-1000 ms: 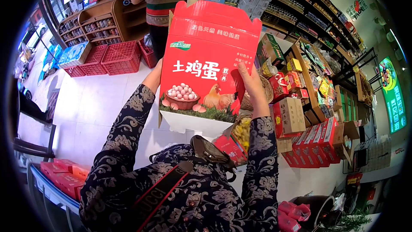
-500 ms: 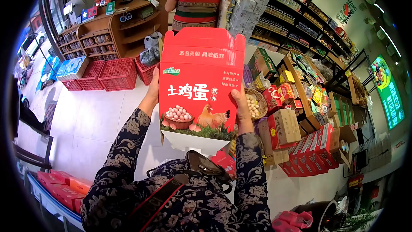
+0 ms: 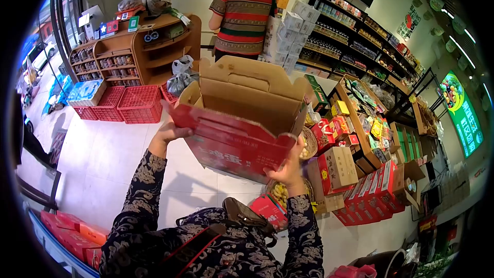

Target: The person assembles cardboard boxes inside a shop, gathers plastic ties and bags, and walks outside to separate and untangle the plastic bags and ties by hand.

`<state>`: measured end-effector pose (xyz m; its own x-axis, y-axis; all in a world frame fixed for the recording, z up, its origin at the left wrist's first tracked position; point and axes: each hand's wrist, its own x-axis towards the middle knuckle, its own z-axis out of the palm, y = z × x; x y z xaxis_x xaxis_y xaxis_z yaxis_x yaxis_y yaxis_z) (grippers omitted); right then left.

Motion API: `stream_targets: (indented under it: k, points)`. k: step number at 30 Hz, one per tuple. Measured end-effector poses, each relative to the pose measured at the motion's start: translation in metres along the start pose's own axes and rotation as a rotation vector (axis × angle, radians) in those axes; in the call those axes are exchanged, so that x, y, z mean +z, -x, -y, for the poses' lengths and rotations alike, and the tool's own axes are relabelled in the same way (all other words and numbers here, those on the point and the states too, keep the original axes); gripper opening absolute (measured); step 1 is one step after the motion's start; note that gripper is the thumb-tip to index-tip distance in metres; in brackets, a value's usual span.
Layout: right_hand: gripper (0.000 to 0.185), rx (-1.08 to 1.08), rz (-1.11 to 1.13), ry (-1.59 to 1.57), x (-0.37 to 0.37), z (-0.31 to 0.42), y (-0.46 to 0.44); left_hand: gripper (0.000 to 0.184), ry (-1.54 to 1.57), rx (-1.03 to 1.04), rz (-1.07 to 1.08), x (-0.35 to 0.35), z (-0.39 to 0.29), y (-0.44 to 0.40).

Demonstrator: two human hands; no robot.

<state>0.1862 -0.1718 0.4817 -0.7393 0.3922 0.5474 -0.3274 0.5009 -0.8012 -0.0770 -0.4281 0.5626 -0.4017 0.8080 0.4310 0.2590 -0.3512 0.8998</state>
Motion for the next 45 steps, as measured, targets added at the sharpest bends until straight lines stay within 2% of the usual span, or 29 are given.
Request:
stream_targets:
  k: [4, 5, 6, 7, 9, 11, 12, 13, 20, 21, 26, 29, 32, 36, 37, 40, 41, 45]
  points:
    - [0.114, -0.084, 0.251, 0.486, -0.018, 0.008, 0.013, 0.115, -0.001, 0.206, 0.035, 0.011, -0.008, 0.005]
    - [0.113, -0.121, 0.290, 0.595, -0.020, 0.014, 0.013, 0.116, -0.019, 0.204, 0.020, 0.011, -0.007, 0.007]
    - [0.111, -0.162, 0.327, 0.701, -0.021, 0.021, 0.013, 0.116, 0.044, 0.110, -0.003, 0.012, -0.009, 0.009]
    - [0.111, -0.127, 0.316, 0.599, -0.024, 0.004, 0.018, 0.117, 0.105, 0.015, -0.027, 0.012, -0.013, 0.012]
    - [0.111, -0.077, 0.253, 0.346, -0.021, -0.005, 0.021, 0.101, 0.255, 0.017, -0.091, 0.012, 0.005, 0.018]
    - [0.110, -0.044, 0.147, 0.048, -0.014, -0.002, 0.012, 0.081, 0.304, 0.142, -0.227, 0.018, 0.025, 0.013]
    - [0.110, -0.044, 0.115, 0.025, -0.010, -0.001, 0.010, 0.070, 0.329, 0.208, -0.295, 0.021, 0.031, 0.010]
    - [0.109, -0.047, 0.082, 0.002, -0.009, -0.002, 0.011, 0.057, 0.319, 0.306, -0.265, 0.023, 0.036, 0.007]
    - [0.113, -0.031, -0.097, -0.131, -0.004, 0.004, 0.003, 0.055, 0.472, 0.274, -0.244, 0.034, 0.028, 0.006]
    - [0.110, -0.063, -0.106, 0.097, -0.009, 0.006, -0.002, 0.055, 0.469, 0.255, -0.263, 0.036, 0.025, 0.006]
    - [0.105, -0.080, -0.162, 0.284, -0.005, 0.026, -0.013, 0.044, 0.500, 0.225, -0.355, 0.041, 0.033, 0.001]
    - [0.105, -0.105, -0.117, 0.311, -0.008, 0.024, -0.018, 0.029, 0.537, 0.170, -0.442, 0.043, 0.045, 0.001]
    - [0.106, -0.074, -0.059, 0.316, -0.011, 0.022, -0.025, 0.029, 0.540, 0.165, -0.444, 0.042, 0.050, -0.005]
    - [0.112, 0.194, 0.008, -0.168, -0.010, 0.020, -0.026, 0.033, 0.694, 0.140, -0.441, 0.034, 0.049, -0.014]
    - [0.107, 0.235, 0.030, -0.204, -0.017, 0.010, -0.020, 0.034, 0.754, 0.125, -0.384, 0.022, 0.056, -0.017]
    - [0.095, 0.364, 0.082, -0.293, -0.022, 0.004, -0.010, 0.034, 0.842, 0.106, -0.553, 0.006, 0.060, -0.025]
    - [0.088, 0.357, 0.087, -0.339, -0.024, 0.006, -0.004, 0.035, 0.851, 0.126, -0.559, 0.001, 0.066, -0.026]
    - [0.078, 0.355, 0.097, -0.408, -0.032, 0.008, -0.001, 0.044, 0.863, 0.059, -0.565, -0.029, 0.103, -0.021]
